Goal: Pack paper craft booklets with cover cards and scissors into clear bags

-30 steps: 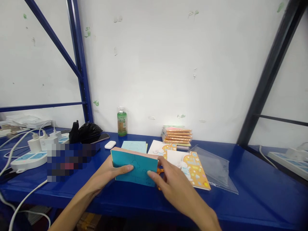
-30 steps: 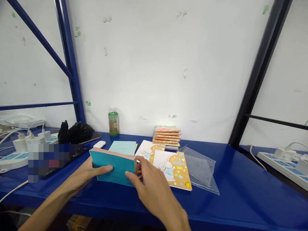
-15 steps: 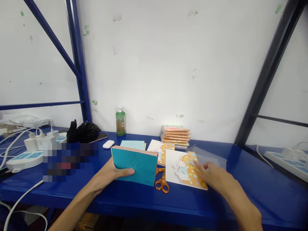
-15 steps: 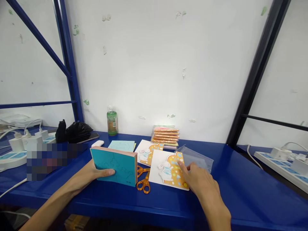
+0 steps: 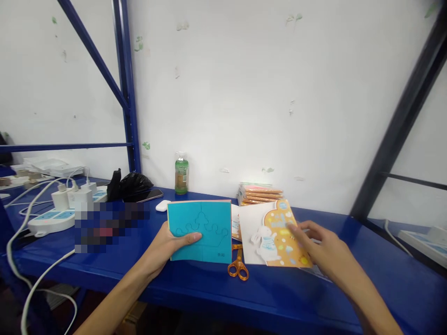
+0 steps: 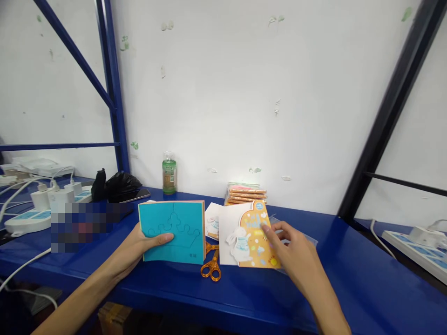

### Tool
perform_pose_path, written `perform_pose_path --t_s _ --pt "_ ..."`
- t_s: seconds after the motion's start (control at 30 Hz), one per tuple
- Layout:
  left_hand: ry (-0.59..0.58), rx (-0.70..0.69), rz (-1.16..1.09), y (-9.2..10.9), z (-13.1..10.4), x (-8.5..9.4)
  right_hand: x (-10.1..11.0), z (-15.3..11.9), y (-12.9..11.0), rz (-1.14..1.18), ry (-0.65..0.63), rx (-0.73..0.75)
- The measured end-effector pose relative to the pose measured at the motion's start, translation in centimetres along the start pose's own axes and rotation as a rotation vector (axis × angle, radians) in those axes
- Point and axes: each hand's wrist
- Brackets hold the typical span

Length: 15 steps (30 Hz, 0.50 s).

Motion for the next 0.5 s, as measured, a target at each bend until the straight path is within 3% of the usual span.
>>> perform_pose_path --t_s 0.2,0.33,0.5 --pt "0.0 0.025 -0.161 0.4 -0.7 -0.1 0.5 -2.2 -3.6 0.436 -0.206 0.05" --pt "-0.007 0.014 -0.099 1.0 -1.4 -0.7 -1.1 -2.5 -4.8 0.464 -0.329 0.107" --pt "0.068 -0.038 -0.011 1.2 -1.9 -1.6 -4.1 -2.9 -6.0 0.516 -0.466 0.204"
Point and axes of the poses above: each hand's wrist, its own z-axis towards the middle knuckle, its own x-axis out of the back of the hand, y = z × x
